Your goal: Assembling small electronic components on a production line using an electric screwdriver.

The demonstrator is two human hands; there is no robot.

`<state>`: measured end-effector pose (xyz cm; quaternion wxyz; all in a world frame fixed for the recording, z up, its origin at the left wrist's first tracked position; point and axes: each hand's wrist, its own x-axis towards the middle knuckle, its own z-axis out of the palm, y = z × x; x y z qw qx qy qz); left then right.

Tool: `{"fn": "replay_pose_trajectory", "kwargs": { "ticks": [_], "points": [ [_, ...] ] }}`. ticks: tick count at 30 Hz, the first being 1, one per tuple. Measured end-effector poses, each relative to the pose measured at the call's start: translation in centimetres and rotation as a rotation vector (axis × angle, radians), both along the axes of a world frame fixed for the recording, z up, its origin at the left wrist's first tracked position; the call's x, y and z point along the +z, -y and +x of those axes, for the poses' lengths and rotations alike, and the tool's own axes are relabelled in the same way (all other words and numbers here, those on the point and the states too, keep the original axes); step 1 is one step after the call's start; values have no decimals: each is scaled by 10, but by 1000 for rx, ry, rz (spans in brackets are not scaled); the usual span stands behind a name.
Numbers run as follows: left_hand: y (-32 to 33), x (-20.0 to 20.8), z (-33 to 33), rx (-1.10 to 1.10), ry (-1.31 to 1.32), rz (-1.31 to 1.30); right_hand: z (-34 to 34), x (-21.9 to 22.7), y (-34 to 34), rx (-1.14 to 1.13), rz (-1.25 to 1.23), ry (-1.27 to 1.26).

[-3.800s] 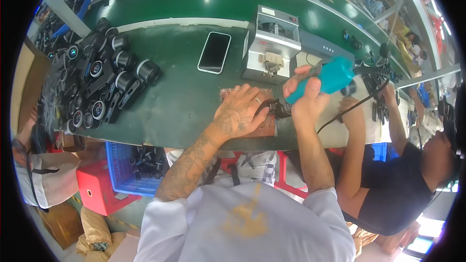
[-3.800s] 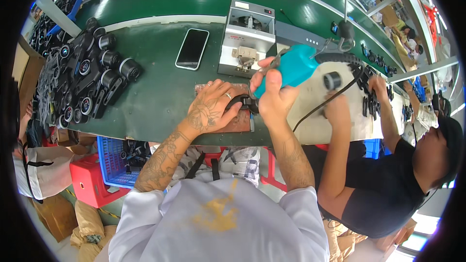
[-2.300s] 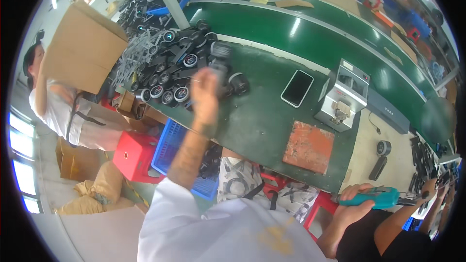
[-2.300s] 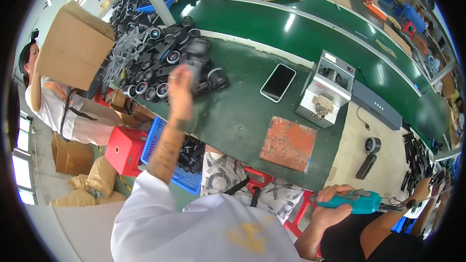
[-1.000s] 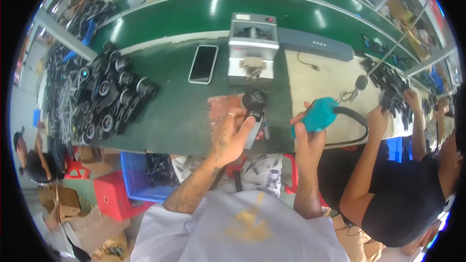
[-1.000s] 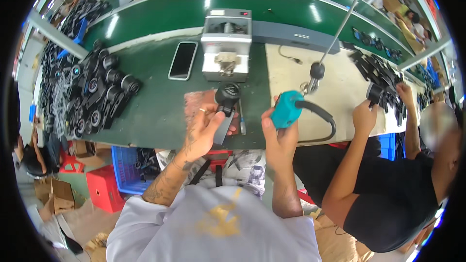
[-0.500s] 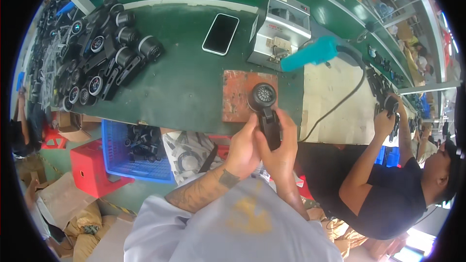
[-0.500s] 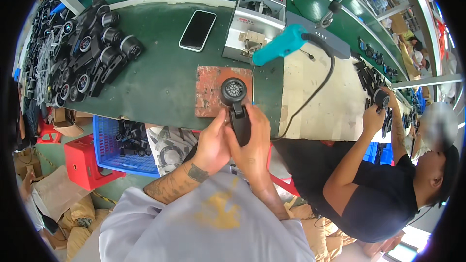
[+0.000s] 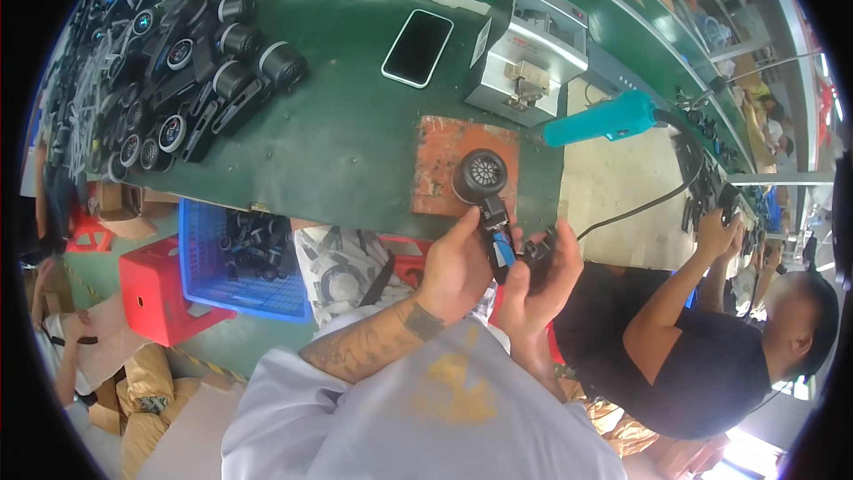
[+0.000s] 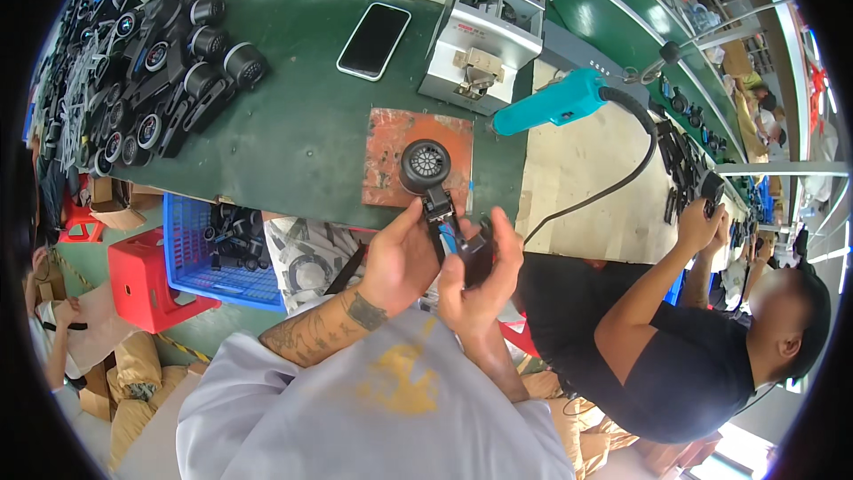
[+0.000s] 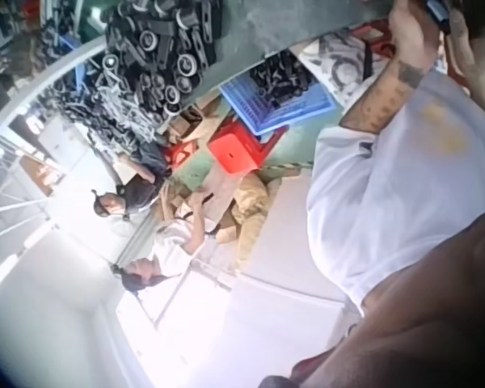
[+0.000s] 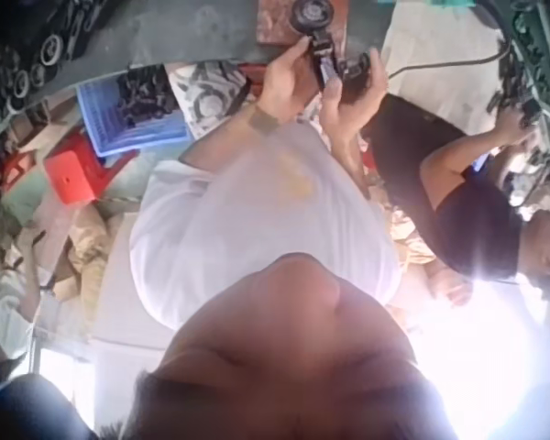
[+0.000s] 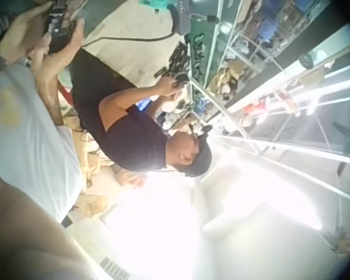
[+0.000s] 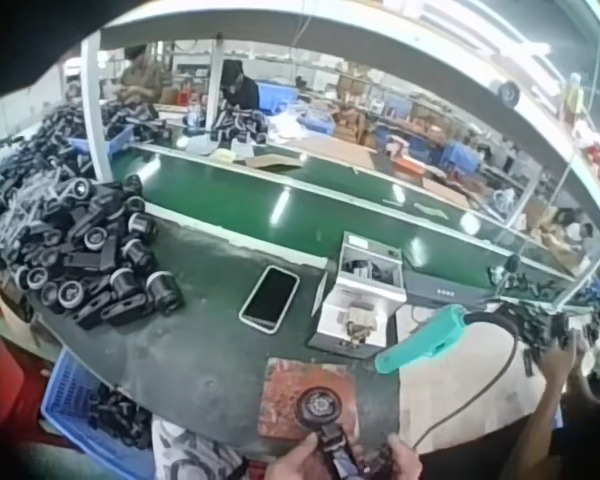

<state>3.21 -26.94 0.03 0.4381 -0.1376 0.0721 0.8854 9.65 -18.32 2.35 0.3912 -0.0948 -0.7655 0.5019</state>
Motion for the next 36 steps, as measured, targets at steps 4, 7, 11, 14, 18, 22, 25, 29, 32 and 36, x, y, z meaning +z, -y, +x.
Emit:
{"fn": "replay_pose_trajectory", "kwargs": {
  "ticks": [4, 7, 11, 14, 18, 22, 25, 29, 32, 36],
  "points": [
    [1, 2, 1, 2, 28, -50, -3, 11, -5, 18, 481, 359],
    [4, -6, 3, 36, 33, -95, -6, 8, -5, 24, 589, 435],
    [4, -7, 1, 38, -61, -9, 0, 1, -5, -25, 454, 337],
    [5, 6, -4, 55, -82, -86, 7, 9, -3, -24, 255, 388],
    [8, 10, -10, 32, -68, -123, 8, 11, -5, 41, 202, 469],
    [8, 6, -8, 12, -281, -220, 7, 10, -6, 58, 129, 497],
    [10, 0, -8, 2, -323, -236, 11, 3, -9, 75, -93, 537],
    [10, 1, -8, -6, -290, -277, 13, 4, -16, 170, -336, 462],
    [8, 1, -6, 1, -329, -270, 9, 2, -18, 195, -246, 408],
    [6, -1, -6, 39, -242, -159, -3, 14, -12, 35, 274, 512]
  ]
}}
